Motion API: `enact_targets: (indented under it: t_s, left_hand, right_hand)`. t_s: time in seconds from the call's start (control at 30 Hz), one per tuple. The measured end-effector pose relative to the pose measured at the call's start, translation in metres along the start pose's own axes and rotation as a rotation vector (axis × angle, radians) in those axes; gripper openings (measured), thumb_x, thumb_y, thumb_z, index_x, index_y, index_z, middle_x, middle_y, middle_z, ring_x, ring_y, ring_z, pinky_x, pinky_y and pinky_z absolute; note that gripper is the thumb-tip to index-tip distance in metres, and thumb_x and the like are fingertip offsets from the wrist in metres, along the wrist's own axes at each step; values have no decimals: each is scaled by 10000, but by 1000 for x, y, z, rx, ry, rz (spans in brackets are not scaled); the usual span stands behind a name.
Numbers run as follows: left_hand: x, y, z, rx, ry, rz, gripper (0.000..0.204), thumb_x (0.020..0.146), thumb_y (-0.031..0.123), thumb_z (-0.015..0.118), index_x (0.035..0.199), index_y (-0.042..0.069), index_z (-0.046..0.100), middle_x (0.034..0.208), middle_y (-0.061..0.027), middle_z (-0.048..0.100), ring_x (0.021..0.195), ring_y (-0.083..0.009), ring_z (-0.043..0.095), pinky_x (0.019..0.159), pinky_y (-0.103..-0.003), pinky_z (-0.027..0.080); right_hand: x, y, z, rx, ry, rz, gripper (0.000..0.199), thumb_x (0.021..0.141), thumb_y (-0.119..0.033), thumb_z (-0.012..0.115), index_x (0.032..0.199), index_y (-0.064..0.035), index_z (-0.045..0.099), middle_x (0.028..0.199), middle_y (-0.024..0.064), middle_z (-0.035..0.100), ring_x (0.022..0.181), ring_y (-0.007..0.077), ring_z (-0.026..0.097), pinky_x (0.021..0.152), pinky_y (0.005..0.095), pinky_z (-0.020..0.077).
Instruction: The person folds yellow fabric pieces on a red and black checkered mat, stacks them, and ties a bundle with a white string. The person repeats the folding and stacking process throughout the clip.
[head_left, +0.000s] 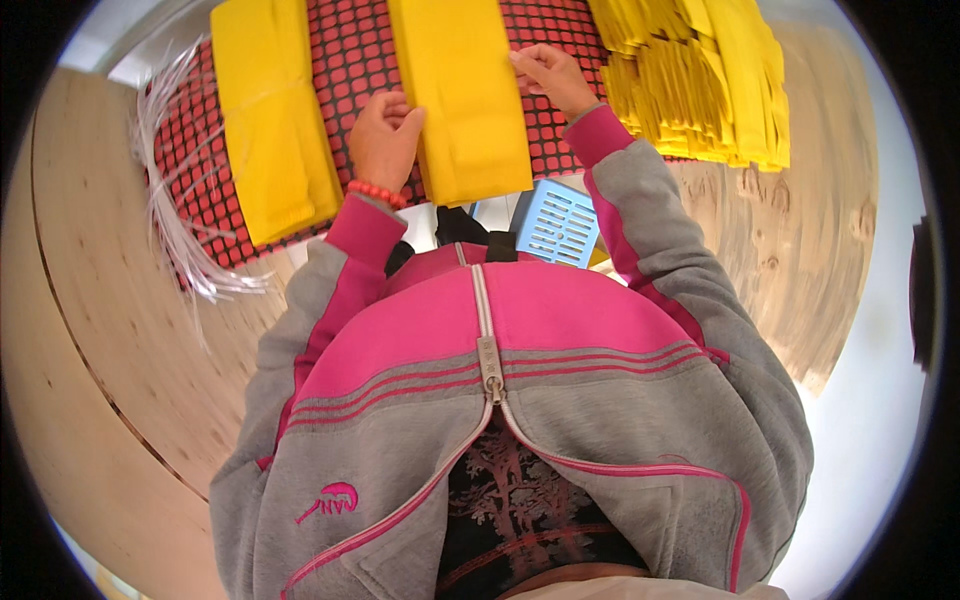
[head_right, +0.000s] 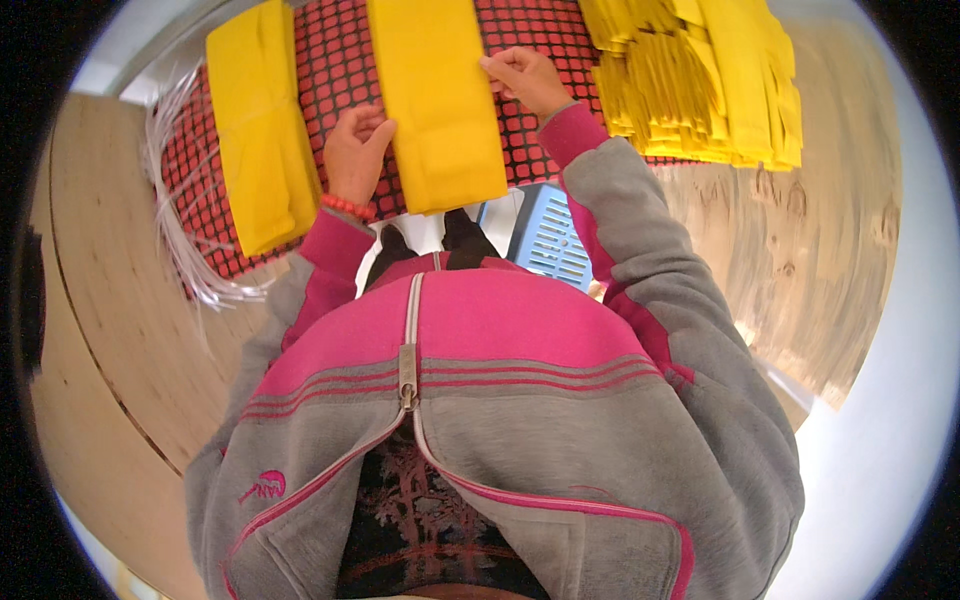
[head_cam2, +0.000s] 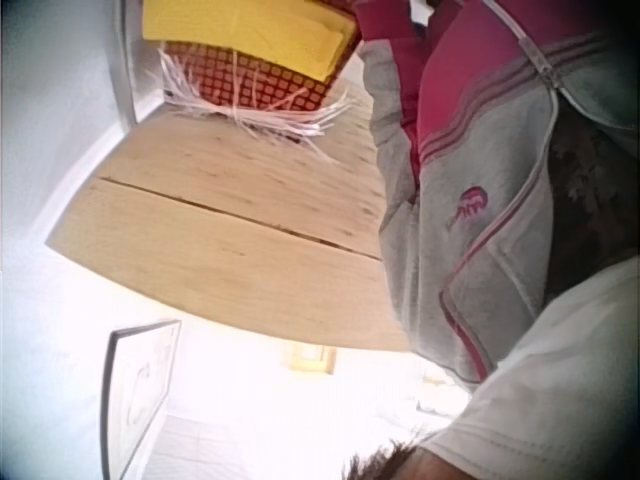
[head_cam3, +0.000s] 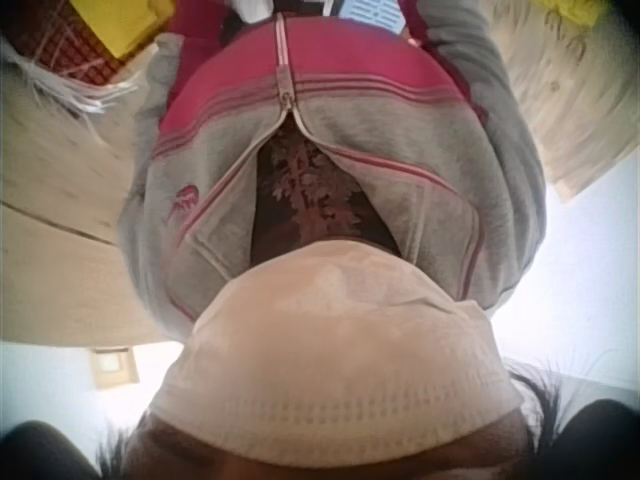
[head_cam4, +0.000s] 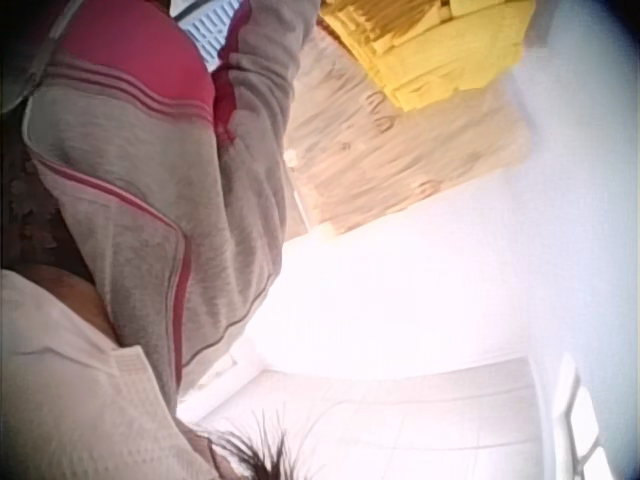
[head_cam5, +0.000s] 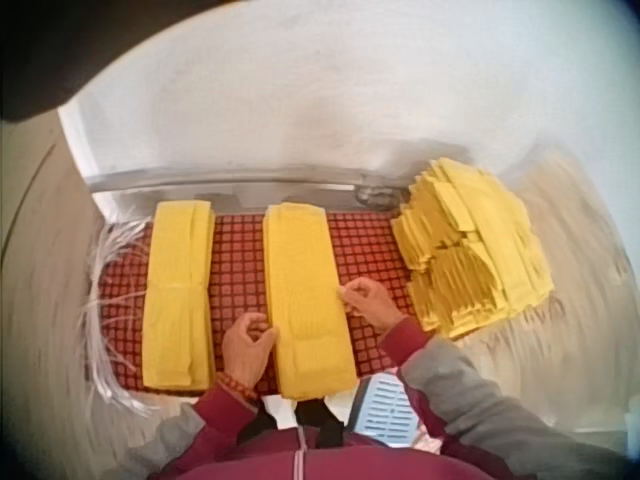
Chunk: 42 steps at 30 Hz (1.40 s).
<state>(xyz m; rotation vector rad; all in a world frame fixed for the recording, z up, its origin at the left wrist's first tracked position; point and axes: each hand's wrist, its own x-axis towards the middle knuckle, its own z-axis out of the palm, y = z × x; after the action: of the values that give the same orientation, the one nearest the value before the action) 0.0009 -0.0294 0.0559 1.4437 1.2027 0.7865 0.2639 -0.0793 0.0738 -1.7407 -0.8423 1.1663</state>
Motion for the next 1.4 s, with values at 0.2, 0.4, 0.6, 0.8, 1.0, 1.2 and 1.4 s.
enact_targets:
  t_s: [0.2,0.4,0.6,0.8,1.0,1.2,1.4]
  left_hand:
    - [-14,40,0,572,-41,695,462,797,159,673,1224,20,564,1382,-206,469,1273,-353,448,1062,-480,335]
    - [-26,53,36,852,-371,831,641,848,392,623,1371,58,463,1496,-194,330,1416,-320,265,1129,-558,171]
    - [-21,40,39,890,-450,699,689,852,428,619,1412,80,421,1513,-193,298,1429,-321,239,1138,-553,162]
    - [-20,24,37,868,-459,681,705,857,454,602,1431,96,406,1534,-168,268,1438,-302,218,1149,-543,137]
    - [-18,11,36,774,-448,707,702,849,432,612,1432,100,403,1531,-174,268,1438,-321,218,1133,-565,156]
    - [-17,4,32,712,-444,703,712,847,435,614,1438,106,390,1538,-170,255,1441,-322,204,1135,-558,148]
    - [-15,2,33,690,-449,674,720,838,437,621,1438,111,391,1543,-168,245,1446,-314,194,1137,-551,145]
  right_hand:
    - [-6,17,-30,187,343,-54,261,914,-307,648,949,-48,631,849,45,684,720,95,635,618,219,477]
    - [-32,52,-23,154,507,-96,220,905,-218,640,969,-8,628,839,64,687,730,146,656,662,282,516]
    - [-58,5,12,-527,432,-575,220,879,-116,620,1072,-10,617,1095,114,661,934,236,648,790,335,520]
    - [-8,-36,47,-720,105,-829,371,852,-111,618,1212,-27,581,1300,152,553,1245,326,494,1034,414,407]
    - [73,-52,67,-992,75,-1007,449,866,-207,624,1281,-62,534,1412,176,443,1306,342,425,1076,437,354]
    - [108,-47,90,-1174,83,-871,610,887,-473,565,1354,-89,488,1470,156,390,1382,308,329,1126,491,244]
    - [116,-36,89,-1149,79,-907,617,900,-494,546,1369,-99,477,1479,148,383,1390,298,322,1124,488,241]
